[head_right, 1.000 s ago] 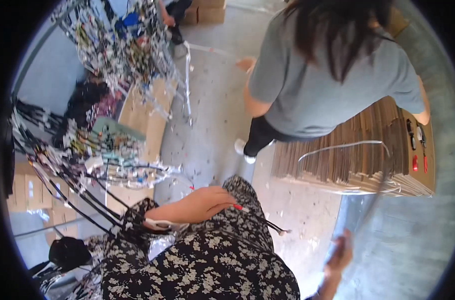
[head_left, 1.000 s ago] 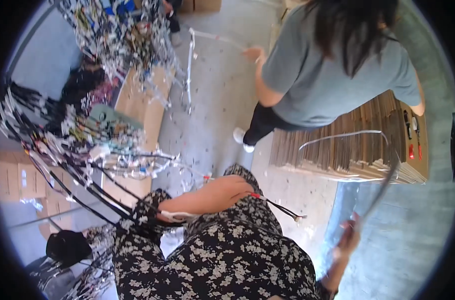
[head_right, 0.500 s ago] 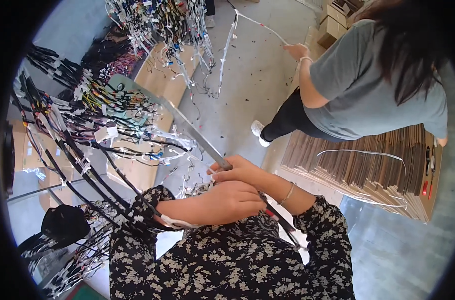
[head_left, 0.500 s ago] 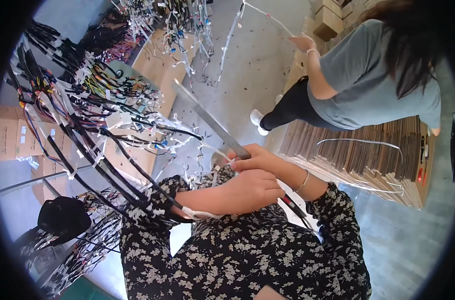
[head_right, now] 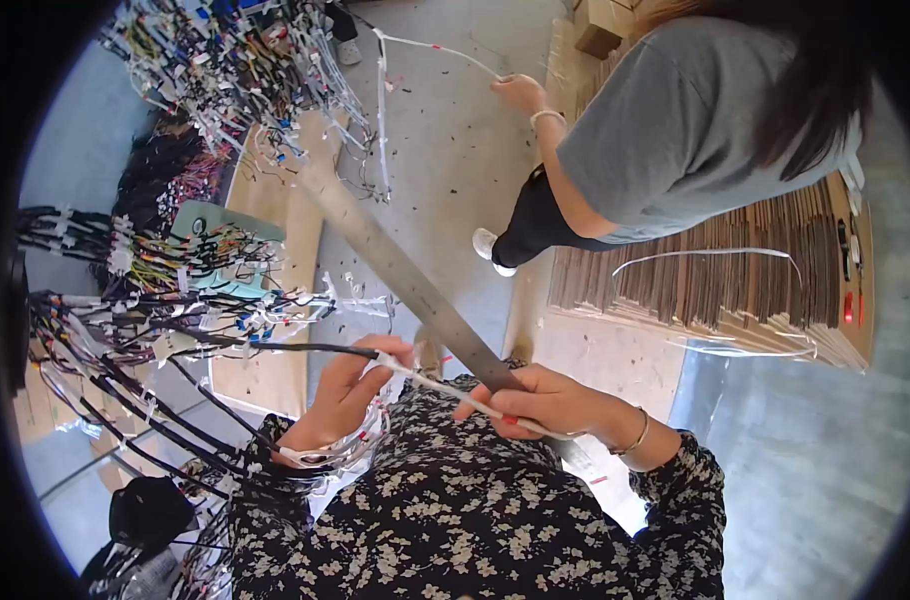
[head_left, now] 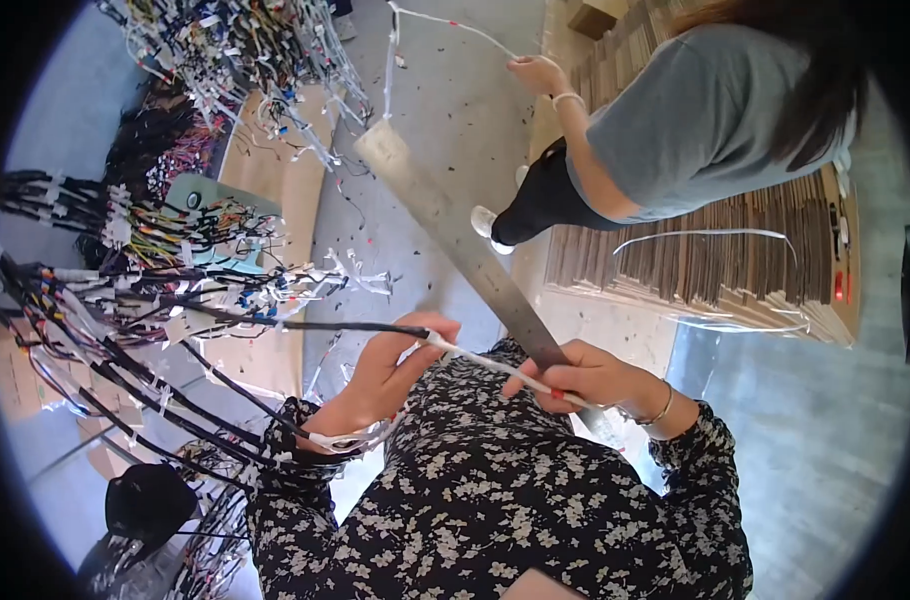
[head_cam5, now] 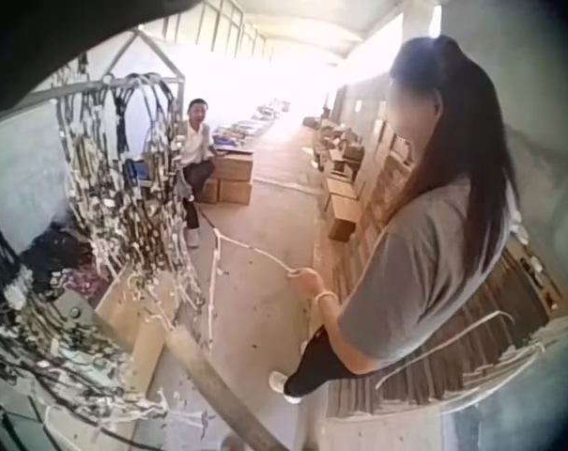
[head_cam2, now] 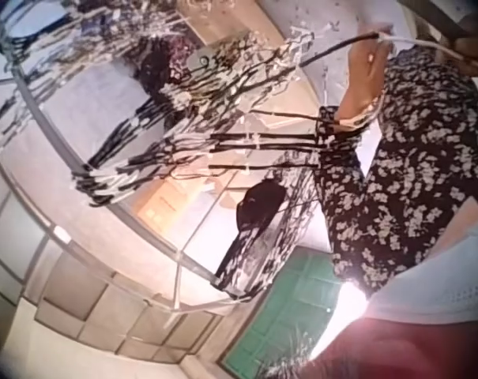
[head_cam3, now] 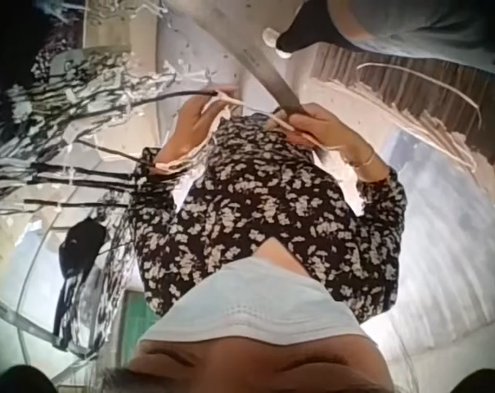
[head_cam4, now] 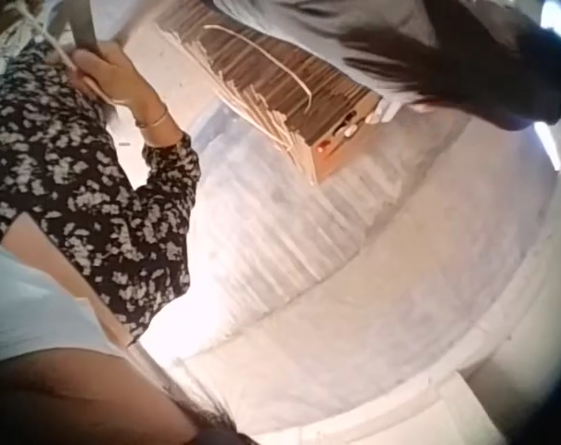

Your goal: Taping and measuring electrical wire harnesses in a factory environment.

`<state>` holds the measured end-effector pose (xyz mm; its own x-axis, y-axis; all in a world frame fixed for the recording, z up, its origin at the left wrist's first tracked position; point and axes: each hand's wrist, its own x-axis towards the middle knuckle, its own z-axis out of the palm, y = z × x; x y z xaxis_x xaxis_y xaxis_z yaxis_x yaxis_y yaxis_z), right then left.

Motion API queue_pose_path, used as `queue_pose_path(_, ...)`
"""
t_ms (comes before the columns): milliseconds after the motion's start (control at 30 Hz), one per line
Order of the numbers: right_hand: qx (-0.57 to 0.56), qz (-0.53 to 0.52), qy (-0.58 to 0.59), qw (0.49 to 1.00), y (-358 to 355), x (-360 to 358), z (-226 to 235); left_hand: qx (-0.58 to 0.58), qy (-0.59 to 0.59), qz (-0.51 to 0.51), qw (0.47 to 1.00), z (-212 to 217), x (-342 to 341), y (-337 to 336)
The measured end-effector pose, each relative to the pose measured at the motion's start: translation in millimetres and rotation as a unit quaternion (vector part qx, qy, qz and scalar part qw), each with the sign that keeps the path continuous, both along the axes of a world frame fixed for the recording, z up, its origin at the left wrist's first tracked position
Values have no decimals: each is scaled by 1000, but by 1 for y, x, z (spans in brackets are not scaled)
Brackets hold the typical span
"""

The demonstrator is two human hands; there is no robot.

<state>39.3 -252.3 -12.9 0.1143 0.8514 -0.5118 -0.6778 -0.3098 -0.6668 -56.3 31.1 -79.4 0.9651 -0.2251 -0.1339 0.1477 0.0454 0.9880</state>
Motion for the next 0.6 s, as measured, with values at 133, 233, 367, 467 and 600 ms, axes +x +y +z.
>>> queue_pose_path(133,-5,-29,-31,999,-21,-19,-12,-93,79,13,992,18,-16,-5)
queue_pose_path(233,-56,-69,-118,989,-38,-26,-29,-117,114,10,987,26,-18,-3)
queue_pose_path(367,-128,-84,-160,975,-45,-39,-36,-120,110,73,984,31,-15,-8)
queue_pose_path(467,-148,-69,-200,966,-50,-41,-30,-7,113,120,986,37,-13,-13)
queue_pose_path(600,-124,-3,-149,981,-62,-25,-11,-17,99,174,980,31,-13,-17)
